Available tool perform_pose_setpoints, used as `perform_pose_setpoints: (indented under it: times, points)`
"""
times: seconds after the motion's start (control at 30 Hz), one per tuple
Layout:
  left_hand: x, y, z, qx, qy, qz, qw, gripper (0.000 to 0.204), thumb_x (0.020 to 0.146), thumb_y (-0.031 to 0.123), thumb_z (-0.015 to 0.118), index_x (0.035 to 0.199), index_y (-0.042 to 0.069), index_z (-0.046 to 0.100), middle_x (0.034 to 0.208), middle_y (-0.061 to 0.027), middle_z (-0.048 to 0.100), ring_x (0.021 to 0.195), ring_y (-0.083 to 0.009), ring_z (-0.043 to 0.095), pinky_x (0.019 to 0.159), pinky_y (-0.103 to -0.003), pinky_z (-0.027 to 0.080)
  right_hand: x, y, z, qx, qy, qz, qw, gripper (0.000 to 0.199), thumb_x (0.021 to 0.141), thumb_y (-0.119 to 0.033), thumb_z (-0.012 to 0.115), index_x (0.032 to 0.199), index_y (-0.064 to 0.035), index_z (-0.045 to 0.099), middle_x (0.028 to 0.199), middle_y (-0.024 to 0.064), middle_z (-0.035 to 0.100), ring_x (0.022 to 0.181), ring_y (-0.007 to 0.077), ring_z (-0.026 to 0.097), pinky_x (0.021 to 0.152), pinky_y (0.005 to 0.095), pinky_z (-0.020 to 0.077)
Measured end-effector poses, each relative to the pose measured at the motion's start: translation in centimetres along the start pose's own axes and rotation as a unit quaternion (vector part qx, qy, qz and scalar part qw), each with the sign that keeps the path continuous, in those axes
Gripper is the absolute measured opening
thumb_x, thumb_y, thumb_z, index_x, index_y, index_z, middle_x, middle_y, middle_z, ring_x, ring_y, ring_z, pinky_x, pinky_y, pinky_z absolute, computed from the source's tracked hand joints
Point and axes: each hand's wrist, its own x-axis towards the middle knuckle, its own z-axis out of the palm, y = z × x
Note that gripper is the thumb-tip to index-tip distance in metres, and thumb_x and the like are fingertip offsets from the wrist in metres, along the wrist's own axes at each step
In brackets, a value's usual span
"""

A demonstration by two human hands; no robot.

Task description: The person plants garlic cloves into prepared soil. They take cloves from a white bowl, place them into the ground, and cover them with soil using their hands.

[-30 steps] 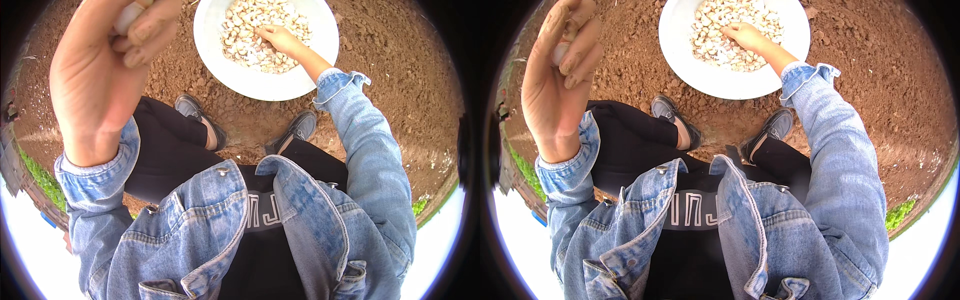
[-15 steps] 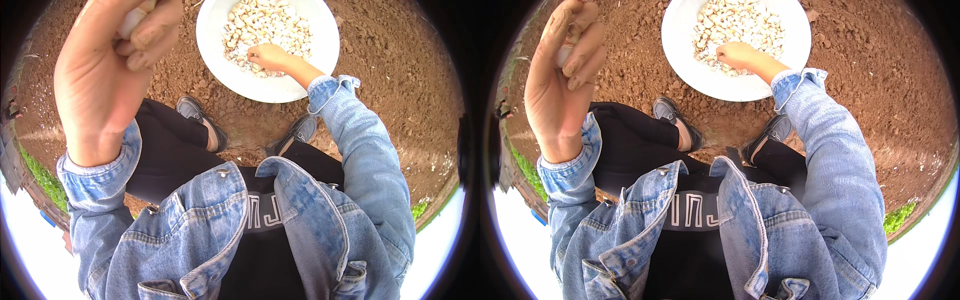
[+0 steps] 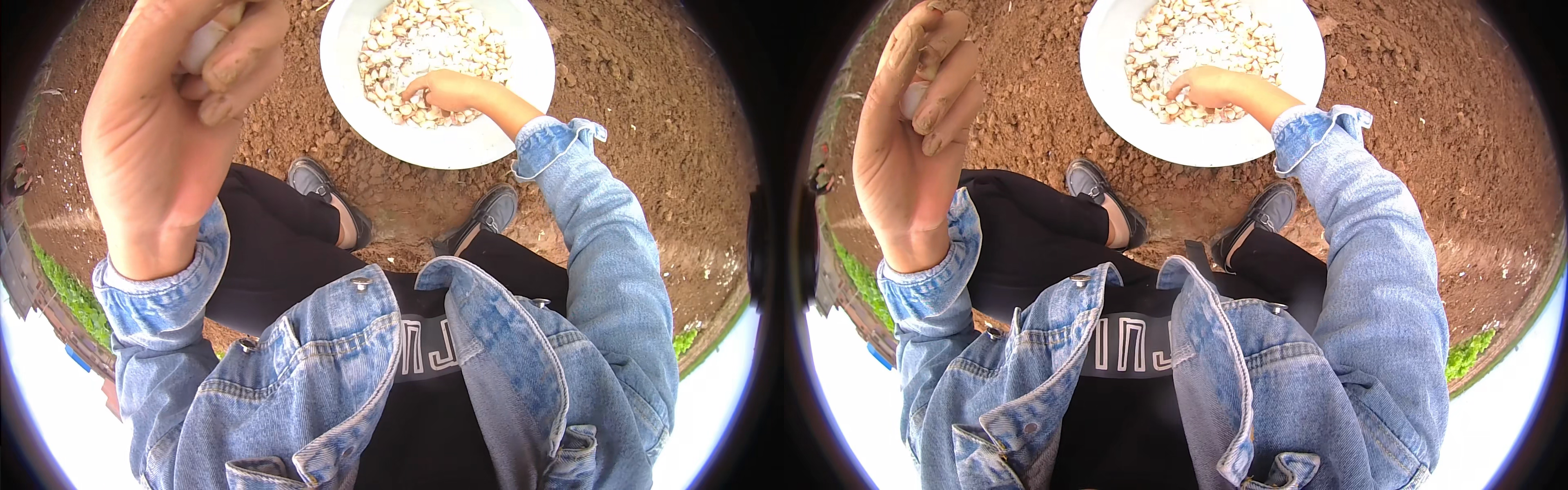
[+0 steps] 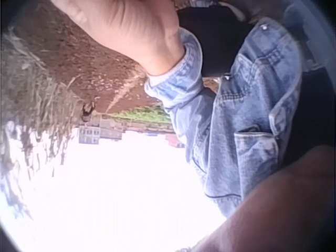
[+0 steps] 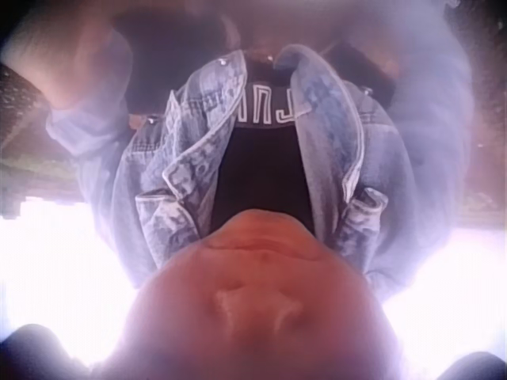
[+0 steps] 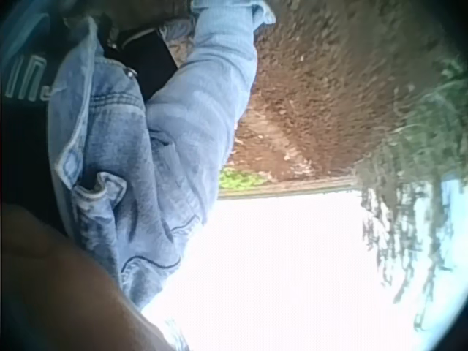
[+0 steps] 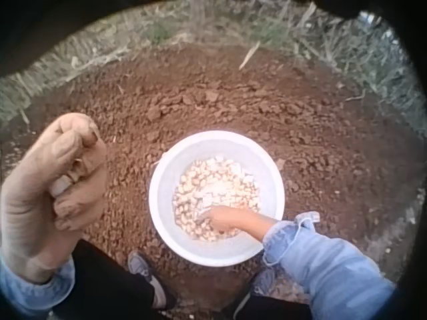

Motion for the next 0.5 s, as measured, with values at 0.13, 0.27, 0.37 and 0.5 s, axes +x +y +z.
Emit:
perform_pose_setpoints:
  times: [0.13,0.27,0.37,0.5]
  points:
    - [0.0,0.0,0.0,-0.001,-0.001,0.0,1.0,0.03,0.104,0.025,0.042,0.113,-0.001,0.053,0.09,-0.0043,0.049,0.059,-0.006,0.039,0.044,-0.017,0.032,-0.9,1.6,-3.0,-0.052,0.011,0.02,0.998,0.027,0.087,-0.009,0.052,0.106,-0.0146,0.07,0.087,0.0128,0.07,0.075,0.0215,0.066,0.069,0.0374,0.0523]
    - [-0.2,0.0,-0.1,-0.002,0.0,-0.002,1.0,0.03,0.104,0.026,0.042,0.113,-0.001,0.053,0.09,-0.0043,0.05,0.058,-0.006,0.039,0.043,-0.017,0.032,0.3,3.5,-4.6,-0.126,0.228,-0.053,0.964,0.018,0.088,-0.016,0.058,0.102,-0.0122,0.069,0.08,0.01,0.068,0.071,0.02,0.065,0.067,0.0365,0.0511]
    - [-0.2,0.0,0.0,0.0,0.002,-0.003,1.0,0.031,0.104,0.026,0.042,0.112,-0.001,0.053,0.09,-0.0043,0.05,0.058,-0.006,0.04,0.043,-0.017,0.032,1.8,3.5,-3.5,-0.059,0.3,-0.083,0.948,0.018,0.088,-0.019,0.063,0.103,-0.0116,0.068,0.075,0.0093,0.066,0.07,0.0214,0.064,0.067,0.0372,0.0506]
    - [-0.1,-0.2,0.0,0.0,0.005,-0.006,1.0,0.031,0.104,0.027,0.042,0.112,0.0,0.053,0.09,-0.0043,0.051,0.058,-0.006,0.04,0.042,-0.017,0.032,3.7,1.9,-0.7,-0.089,0.326,-0.082,0.938,0.021,0.088,-0.019,0.062,0.108,-0.0113,0.061,0.079,0.01,0.064,0.078,0.027,0.065,0.069,0.0395,0.0515]
